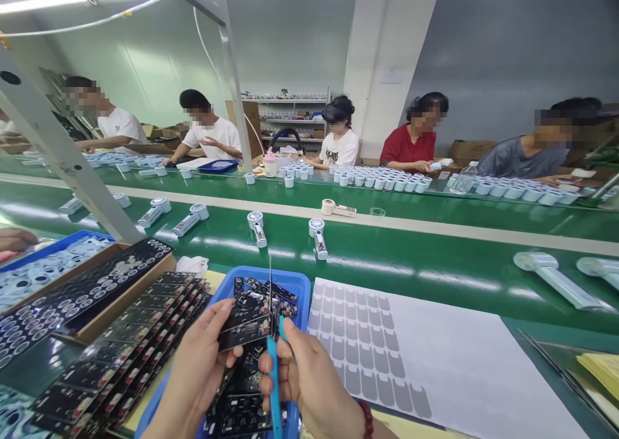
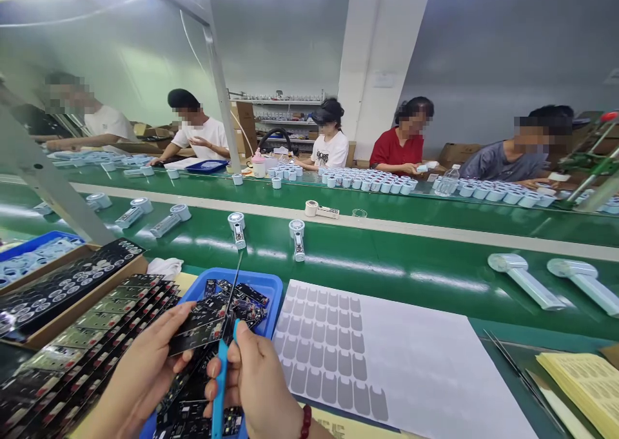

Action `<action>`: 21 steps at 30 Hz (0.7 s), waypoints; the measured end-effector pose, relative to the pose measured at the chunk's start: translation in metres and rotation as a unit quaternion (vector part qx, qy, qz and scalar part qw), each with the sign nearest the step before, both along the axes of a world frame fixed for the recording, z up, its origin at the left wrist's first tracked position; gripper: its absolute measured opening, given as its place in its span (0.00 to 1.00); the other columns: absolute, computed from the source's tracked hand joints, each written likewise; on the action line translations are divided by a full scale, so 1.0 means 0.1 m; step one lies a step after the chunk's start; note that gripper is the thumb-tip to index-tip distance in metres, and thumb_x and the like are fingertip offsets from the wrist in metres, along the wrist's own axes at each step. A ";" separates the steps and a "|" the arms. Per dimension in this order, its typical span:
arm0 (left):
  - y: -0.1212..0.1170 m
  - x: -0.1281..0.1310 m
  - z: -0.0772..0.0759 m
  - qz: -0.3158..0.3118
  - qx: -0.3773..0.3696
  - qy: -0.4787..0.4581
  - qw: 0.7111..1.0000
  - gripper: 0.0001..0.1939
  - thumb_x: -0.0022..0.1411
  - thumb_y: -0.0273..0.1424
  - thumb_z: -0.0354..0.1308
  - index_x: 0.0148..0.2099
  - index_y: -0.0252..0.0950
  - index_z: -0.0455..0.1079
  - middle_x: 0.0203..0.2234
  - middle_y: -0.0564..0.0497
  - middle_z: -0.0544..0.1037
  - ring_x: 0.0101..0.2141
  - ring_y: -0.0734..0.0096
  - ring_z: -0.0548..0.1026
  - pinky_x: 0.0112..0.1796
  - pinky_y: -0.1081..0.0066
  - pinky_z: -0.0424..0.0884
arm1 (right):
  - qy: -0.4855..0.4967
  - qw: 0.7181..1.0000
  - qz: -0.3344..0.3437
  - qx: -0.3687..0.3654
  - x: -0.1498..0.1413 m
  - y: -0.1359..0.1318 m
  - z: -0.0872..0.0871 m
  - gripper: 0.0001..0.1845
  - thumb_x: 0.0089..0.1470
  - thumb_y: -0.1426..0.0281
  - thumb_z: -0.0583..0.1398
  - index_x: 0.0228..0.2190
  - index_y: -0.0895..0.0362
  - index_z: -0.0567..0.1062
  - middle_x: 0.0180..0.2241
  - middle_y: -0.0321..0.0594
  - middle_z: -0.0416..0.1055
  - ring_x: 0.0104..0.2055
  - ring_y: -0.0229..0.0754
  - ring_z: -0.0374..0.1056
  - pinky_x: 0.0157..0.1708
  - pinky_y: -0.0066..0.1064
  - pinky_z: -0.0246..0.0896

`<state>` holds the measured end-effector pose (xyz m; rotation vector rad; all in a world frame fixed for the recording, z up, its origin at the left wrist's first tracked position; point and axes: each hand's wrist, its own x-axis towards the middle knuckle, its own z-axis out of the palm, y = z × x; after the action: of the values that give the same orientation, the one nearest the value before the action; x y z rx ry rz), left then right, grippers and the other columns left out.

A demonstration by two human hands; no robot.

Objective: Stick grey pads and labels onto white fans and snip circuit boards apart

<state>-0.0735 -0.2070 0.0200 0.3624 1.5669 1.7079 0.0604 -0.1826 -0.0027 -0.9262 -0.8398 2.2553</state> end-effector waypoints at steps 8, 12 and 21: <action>0.29 -0.06 0.09 -0.075 -0.017 0.054 0.996 0.09 0.55 0.31 0.62 0.39 0.35 0.69 0.13 0.58 0.69 0.09 0.79 0.61 0.09 0.81 0.54 | 0.123 0.989 -0.049 -0.066 0.07 0.00 0.05 0.37 0.27 0.42 0.72 0.20 0.53 0.59 0.21 0.31 0.69 0.19 0.32 0.64 0.20 0.24 0.61; 0.27 0.02 0.01 -0.083 -0.025 0.041 0.995 0.09 0.57 0.31 0.59 0.40 0.33 0.70 0.16 0.58 0.70 0.10 0.84 0.59 0.10 0.83 0.53 | 0.179 0.980 -0.020 -0.081 0.07 0.03 0.08 0.36 0.29 0.44 0.72 0.19 0.53 0.58 0.21 0.28 0.66 0.19 0.30 0.61 0.21 0.23 0.61; 0.22 -0.14 0.12 -0.109 -0.057 0.153 0.980 0.19 0.61 0.40 0.57 0.50 0.34 0.74 0.32 0.46 0.82 0.17 0.68 0.75 0.13 0.74 0.63 | -0.012 0.963 -0.012 0.268 0.16 -0.12 0.05 0.33 0.56 0.37 0.50 0.22 0.53 0.62 0.22 0.34 0.66 0.22 0.36 0.63 0.25 0.29 0.61</action>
<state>-0.0874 -0.1853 0.0320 0.7394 1.7626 1.4350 0.0767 -0.1951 0.0024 -0.6984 -1.3509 1.8444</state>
